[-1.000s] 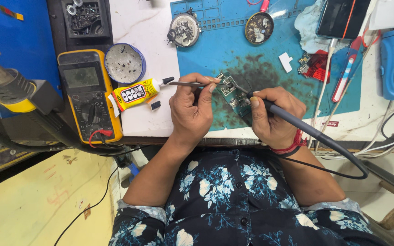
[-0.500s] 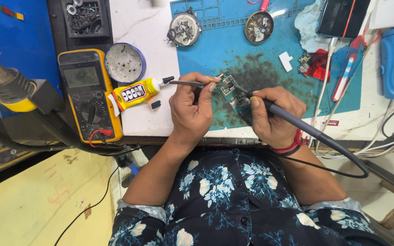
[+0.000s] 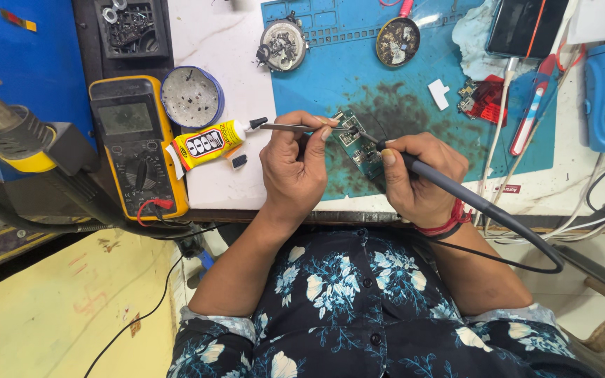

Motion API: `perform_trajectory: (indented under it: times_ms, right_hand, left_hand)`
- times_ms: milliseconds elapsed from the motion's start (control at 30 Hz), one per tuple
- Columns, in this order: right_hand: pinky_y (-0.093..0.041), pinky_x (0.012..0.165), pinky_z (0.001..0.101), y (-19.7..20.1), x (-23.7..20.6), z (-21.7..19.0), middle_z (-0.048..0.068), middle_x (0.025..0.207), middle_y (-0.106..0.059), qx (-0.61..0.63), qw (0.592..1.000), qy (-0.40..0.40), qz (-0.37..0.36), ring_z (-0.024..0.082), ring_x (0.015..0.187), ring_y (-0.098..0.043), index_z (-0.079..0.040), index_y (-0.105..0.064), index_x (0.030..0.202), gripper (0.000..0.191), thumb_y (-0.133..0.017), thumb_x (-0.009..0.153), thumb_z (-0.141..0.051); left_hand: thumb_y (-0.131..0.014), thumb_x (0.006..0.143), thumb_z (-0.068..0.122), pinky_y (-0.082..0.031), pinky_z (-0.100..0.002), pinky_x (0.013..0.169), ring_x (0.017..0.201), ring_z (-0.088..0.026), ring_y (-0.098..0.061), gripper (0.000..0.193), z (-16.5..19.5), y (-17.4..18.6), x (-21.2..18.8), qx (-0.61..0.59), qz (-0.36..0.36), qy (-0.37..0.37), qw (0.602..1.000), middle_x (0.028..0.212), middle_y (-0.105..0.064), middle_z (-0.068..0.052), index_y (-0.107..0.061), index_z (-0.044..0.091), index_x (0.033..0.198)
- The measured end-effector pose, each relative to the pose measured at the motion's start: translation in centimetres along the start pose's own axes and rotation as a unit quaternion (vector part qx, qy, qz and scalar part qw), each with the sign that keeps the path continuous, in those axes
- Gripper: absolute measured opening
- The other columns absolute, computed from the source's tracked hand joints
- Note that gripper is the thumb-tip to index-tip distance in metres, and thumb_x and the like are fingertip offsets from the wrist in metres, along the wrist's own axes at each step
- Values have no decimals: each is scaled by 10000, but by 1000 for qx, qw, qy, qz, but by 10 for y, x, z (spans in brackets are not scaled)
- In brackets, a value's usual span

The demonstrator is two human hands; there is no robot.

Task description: The person solders components on a green circuit board at a repair workbench, holding the board with tweezers in one hand and a soldering iron in the other, repositioning the board and touching various points on it with the iron throughout the episode.

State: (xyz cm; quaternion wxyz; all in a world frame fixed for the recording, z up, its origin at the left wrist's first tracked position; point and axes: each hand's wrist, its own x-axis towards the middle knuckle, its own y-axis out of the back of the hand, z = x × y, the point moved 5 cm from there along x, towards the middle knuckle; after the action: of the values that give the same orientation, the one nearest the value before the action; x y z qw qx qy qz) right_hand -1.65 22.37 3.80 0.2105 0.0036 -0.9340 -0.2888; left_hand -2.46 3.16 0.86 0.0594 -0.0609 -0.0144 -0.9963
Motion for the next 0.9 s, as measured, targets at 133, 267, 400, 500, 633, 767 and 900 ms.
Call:
perform_trajectory:
  times_ms: [133, 267, 400, 500, 633, 767, 900]
  right_hand:
    - [-468, 601, 321, 0, 0, 0, 105, 836, -665, -2, 1000, -1, -3, 244, 686, -635, -29, -649, 1004, 99, -728, 1027, -84]
    - [-469, 607, 318, -2, 1, 1, 104, 842, -663, -2, 1000, 0, -5, 246, 699, -639, -32, -651, 1014, 95, -728, 1031, -85]
    - [-463, 596, 319, -2, 0, 2, 104, 827, -659, 1, 1000, 0, -3, 242, 680, -631, -26, -648, 1004, 102, -730, 1023, -82]
    - [-466, 598, 316, -2, 0, 2, 106, 837, -665, 6, 1000, 5, -3, 238, 683, -635, -20, -642, 1011, 112, -731, 1025, -87]
    - [-467, 599, 318, -3, 0, 3, 106, 839, -667, 8, 1000, 11, -1, 239, 687, -635, -22, -638, 1016, 111, -729, 1028, -84]
    - [-471, 604, 322, -5, -2, 3, 114, 843, -664, -5, 1000, 4, -9, 245, 696, -637, -34, -646, 1016, 93, -727, 1025, -79]
    - [-463, 592, 321, -5, -1, 3, 107, 823, -657, 4, 1000, 6, -5, 240, 678, -627, -25, -641, 1012, 104, -730, 1023, -77]
  left_hand:
    - [-603, 1079, -32, -492, -194, 686, 803, -18, -599, 123, 0, 0, 0, 0, 1, -1, 1000, 1079, -751, -85, -540, 24, 1169]
    - [-602, 1082, -33, -505, -198, 709, 836, -25, -617, 129, -1, 1, 1, -4, 1, -8, 1000, 1088, -746, -86, -535, 25, 1176]
    - [-604, 1080, -32, -503, -195, 706, 831, -24, -615, 127, -3, 0, 0, -4, 2, -1, 1000, 1085, -747, -86, -536, 24, 1172]
    - [-603, 1081, -31, -495, -193, 692, 816, -22, -607, 122, -4, 0, 0, -5, 1, 2, 1000, 1082, -748, -87, -539, 24, 1169]
    - [-602, 1084, -28, -491, -195, 688, 808, -21, -596, 122, -5, 1, 0, -5, 1, -5, 1000, 1085, -746, -87, -535, 24, 1171]
    - [-598, 1091, -28, -496, -200, 694, 818, -22, -603, 120, -4, 1, 0, -7, -1, -10, 1000, 1092, -746, -86, -532, 25, 1175]
    - [-601, 1081, -29, -485, -191, 674, 790, -14, -591, 124, -5, 1, 1, -4, 2, 1, 1000, 1081, -751, -85, -529, 25, 1166]
